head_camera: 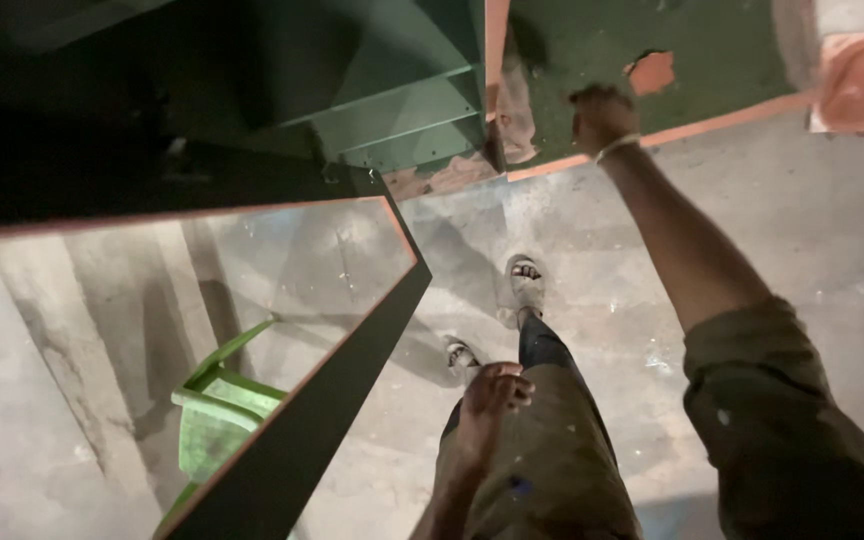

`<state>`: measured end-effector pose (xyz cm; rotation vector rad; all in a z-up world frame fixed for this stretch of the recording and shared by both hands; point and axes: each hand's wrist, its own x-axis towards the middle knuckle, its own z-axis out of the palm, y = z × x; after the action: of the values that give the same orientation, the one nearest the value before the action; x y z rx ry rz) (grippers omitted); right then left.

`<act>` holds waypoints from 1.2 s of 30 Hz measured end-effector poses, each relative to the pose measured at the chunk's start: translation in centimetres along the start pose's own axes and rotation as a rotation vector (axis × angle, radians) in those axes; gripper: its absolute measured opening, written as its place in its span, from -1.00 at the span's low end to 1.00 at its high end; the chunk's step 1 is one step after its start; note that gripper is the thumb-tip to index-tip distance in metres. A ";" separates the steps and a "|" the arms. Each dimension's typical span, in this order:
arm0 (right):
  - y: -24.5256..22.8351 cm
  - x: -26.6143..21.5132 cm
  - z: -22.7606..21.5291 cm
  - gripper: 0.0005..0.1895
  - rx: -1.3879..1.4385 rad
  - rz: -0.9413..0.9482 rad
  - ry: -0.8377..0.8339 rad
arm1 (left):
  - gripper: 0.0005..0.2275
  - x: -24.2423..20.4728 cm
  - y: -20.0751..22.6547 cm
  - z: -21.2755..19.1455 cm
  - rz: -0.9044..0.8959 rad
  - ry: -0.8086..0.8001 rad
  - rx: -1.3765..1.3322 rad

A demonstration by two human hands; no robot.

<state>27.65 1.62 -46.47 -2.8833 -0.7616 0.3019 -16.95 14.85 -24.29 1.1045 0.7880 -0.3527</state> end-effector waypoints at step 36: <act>-18.0 -24.4 2.3 -0.75 1.751 0.447 -0.152 | -0.82 -9.8 -6.0 -12.9 0.402 -0.160 0.036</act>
<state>-2.12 5.09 -41.54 -1.2718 0.2231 0.7284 -32.38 22.62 -24.04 1.2220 0.4058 -0.1130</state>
